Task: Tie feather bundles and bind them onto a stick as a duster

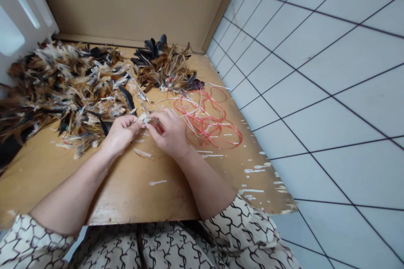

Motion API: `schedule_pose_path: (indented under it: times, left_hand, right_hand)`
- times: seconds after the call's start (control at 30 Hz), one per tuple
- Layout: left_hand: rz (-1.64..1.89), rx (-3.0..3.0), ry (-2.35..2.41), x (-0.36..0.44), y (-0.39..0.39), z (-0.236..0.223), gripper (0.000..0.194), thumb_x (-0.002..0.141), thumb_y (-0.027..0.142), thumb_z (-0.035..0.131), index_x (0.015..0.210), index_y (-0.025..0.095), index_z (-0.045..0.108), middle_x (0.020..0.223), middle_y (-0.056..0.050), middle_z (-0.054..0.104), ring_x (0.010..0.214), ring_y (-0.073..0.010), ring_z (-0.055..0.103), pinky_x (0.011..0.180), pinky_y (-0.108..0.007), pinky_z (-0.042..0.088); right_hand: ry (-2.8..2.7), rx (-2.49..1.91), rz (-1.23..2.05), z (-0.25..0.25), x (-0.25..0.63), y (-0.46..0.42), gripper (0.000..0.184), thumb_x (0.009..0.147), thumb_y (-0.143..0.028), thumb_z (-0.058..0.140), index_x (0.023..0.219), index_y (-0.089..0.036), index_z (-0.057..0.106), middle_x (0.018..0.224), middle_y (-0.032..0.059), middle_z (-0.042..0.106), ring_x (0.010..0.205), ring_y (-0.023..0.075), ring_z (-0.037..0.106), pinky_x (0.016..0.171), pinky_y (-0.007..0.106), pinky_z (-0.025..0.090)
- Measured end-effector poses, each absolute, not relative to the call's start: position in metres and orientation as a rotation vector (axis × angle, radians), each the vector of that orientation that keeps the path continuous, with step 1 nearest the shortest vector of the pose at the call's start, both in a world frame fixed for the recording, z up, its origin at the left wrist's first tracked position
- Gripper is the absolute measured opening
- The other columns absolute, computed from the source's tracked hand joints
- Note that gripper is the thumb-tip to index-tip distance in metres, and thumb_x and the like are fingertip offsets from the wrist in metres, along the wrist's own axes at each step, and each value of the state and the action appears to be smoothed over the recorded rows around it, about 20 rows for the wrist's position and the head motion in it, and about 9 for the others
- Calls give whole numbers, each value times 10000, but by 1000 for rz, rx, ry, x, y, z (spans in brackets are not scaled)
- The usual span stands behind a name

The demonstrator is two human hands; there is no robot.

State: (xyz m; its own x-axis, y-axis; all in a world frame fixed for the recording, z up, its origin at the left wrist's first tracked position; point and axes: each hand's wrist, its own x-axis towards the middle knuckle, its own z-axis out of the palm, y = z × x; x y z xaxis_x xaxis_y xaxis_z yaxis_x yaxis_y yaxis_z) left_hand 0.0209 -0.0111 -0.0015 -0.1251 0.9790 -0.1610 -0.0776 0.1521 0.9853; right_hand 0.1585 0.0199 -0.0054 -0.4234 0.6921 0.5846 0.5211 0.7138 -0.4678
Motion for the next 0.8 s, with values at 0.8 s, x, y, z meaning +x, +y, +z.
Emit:
schedule_pose_path:
  times: [0.8]
  left_hand:
    - [1173, 1140, 1425, 15, -11, -4, 252, 609, 397, 606, 583, 151, 558, 416, 64, 377, 397, -59, 267, 410, -206, 180]
  right_hand:
    - [-1809, -1131, 1523, -1, 166, 33, 145, 655, -253, 574, 564, -161, 510, 404, -78, 431, 375, 54, 386, 402, 182, 295]
